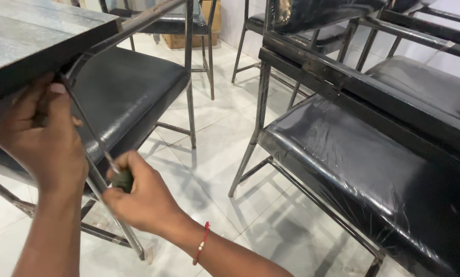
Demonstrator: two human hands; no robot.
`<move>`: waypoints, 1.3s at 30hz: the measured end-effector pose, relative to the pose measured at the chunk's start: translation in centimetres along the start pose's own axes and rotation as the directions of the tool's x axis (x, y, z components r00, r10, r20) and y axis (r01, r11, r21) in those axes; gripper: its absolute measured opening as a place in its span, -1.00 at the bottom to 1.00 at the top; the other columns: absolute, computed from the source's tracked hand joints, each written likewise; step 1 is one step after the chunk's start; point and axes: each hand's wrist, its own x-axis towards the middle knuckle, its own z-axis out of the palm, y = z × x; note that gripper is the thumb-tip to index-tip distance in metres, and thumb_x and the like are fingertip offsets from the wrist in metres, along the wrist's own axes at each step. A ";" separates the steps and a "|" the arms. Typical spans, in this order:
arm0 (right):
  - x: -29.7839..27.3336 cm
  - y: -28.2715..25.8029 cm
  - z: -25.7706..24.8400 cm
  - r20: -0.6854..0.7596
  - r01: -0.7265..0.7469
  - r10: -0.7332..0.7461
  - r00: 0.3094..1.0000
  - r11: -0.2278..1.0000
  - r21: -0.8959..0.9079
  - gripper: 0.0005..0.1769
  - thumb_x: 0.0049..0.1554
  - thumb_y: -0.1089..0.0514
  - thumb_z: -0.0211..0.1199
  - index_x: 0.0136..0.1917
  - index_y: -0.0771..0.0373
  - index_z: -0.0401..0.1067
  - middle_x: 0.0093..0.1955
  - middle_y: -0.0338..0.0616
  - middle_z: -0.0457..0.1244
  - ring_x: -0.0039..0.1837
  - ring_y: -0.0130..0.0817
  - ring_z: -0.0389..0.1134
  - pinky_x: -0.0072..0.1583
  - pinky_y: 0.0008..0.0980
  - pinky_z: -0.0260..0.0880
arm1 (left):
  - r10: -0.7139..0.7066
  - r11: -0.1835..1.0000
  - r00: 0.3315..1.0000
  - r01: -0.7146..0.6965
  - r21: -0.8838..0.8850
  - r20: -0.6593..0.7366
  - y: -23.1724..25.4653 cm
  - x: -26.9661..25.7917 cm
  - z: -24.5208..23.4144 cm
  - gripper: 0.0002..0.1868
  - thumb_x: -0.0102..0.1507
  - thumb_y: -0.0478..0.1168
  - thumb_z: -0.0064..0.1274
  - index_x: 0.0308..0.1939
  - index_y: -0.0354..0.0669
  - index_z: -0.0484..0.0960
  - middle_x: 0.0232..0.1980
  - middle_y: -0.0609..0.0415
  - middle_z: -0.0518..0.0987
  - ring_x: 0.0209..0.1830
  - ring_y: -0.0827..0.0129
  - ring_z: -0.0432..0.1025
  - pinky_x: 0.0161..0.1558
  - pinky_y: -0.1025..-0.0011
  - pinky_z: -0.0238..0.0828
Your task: The person uses a green-handled screwdriver to attach a grey tabletop to a black chair frame. They align the tabletop, insert screws, and tighten them to secure the connection. The person repeats this process on multiple chairs in a room with tiled flooring and striped walls.
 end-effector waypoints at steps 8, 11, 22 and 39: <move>0.7 0.4 -0.2 -0.211 0.051 -0.023 0.977 0.991 0.125 -0.90 0.06 0.36 0.17 -0.18 0.25 0.28 -0.38 -0.36 0.12 -0.34 -0.66 0.08 -0.32 -0.53 0.07 | -0.329 0.939 0.926 0.302 0.162 0.184 0.3 0.5 -1.0 -0.54 0.53 0.09 -0.19 -0.21 -0.21 0.49 -0.55 0.17 0.37 -0.65 0.57 0.28 -0.60 0.56 0.17; -0.3 -1.5 -1.1 -0.229 0.155 -0.127 0.965 0.982 0.108 -0.93 0.10 0.36 0.14 -0.11 0.28 0.32 -0.34 -0.38 0.17 -0.32 -0.67 0.13 -0.28 -0.55 0.11 | -0.102 0.946 0.984 0.051 0.319 0.145 -1.7 0.2 -0.5 -0.45 0.63 0.09 -0.19 -0.25 -0.29 0.47 -0.50 0.17 0.38 -0.55 0.53 0.30 -0.48 0.53 0.19; 0.3 -10.0 -0.8 -0.004 0.707 -0.848 0.529 0.444 -0.551 -0.76 0.24 0.28 0.28 0.18 0.14 0.45 -0.04 -0.40 0.25 -0.08 -0.67 0.27 -0.02 -0.66 0.28 | 0.241 0.472 0.941 -0.328 0.818 0.238 1.9 -0.2 5.9 -0.51 0.63 0.11 -0.13 -0.03 -0.31 0.49 -0.24 0.03 0.47 -0.32 0.42 0.42 -0.33 0.46 0.35; 2.2 -11.0 -12.1 0.066 0.626 -0.638 0.767 0.722 -0.296 -0.52 0.05 0.44 0.32 0.21 0.10 0.52 0.33 -0.20 0.38 -0.01 -0.44 0.51 -0.01 -0.52 0.56 | 0.184 -0.980 0.574 0.172 0.102 0.798 -3.2 -5.1 13.7 -0.58 0.54 0.01 -0.05 0.33 -0.21 0.45 0.14 0.11 0.51 0.10 0.54 0.42 0.06 0.55 0.38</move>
